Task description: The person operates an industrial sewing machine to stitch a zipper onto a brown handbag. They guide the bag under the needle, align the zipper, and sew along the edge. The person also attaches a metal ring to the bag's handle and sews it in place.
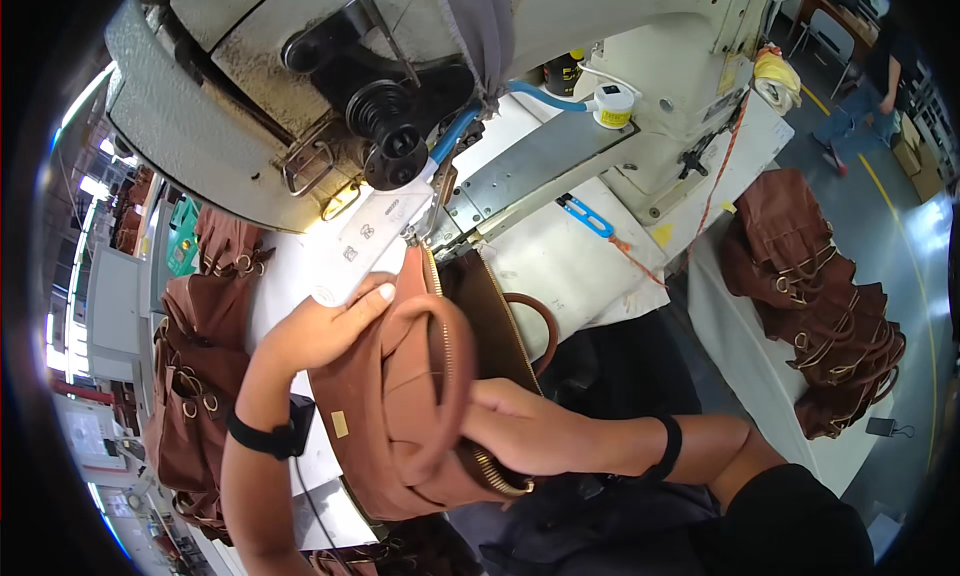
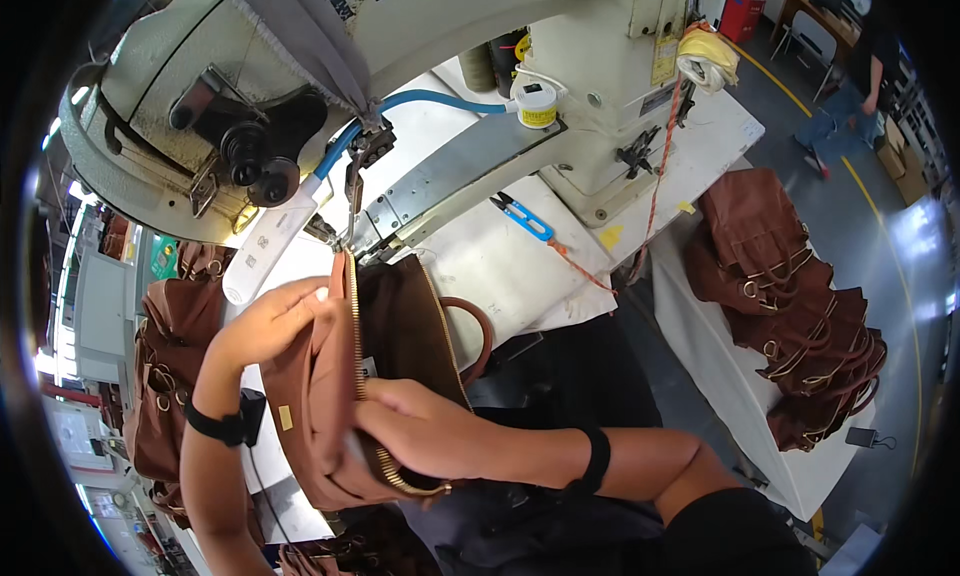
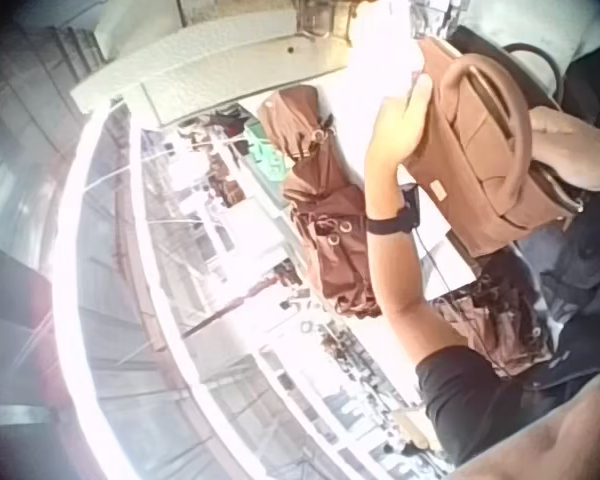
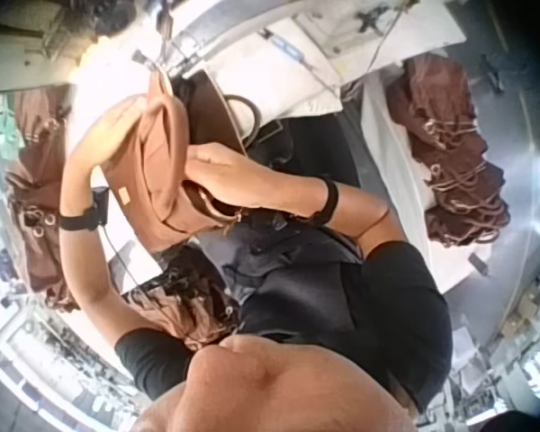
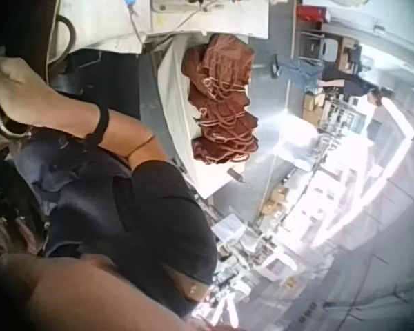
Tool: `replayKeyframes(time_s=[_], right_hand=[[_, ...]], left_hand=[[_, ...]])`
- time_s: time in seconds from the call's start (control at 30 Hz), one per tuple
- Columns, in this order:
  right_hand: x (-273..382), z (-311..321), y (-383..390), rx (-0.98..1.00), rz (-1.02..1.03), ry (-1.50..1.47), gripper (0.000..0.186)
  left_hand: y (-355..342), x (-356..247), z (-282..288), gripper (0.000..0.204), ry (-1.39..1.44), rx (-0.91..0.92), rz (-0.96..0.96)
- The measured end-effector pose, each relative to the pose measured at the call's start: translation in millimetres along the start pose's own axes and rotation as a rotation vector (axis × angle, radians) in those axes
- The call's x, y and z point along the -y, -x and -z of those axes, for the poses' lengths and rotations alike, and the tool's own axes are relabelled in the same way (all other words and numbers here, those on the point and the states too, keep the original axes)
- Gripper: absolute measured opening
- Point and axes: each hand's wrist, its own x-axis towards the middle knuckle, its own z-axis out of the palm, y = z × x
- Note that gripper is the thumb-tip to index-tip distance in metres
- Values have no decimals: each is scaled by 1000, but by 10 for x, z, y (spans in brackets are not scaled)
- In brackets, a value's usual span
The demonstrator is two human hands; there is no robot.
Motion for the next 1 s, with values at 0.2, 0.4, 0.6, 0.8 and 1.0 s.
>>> replayKeyframes(time_s=[0.2, 0.4, 0.6, 0.8, 1.0], right_hand=[[-209, 402, 127, -218, 57, 31, 17], [141, 556, -393, -314, 367, 485, 24], [221, 384, -568, -382, 417, 304, 22], [165, 363, -606, -438, 427, 273, 27], [267, 411, -622, -402, 359, 178, 37]], left_hand=[[-37, -235, -168, 35, 327, -212, -24], [-121, -246, -105, 43, 554, -165, 69], [-140, -416, 33, 45, 553, -30, 109], [-124, -352, -76, 42, 675, -111, 77], [-246, -297, -22, 34, 606, -46, 63]])
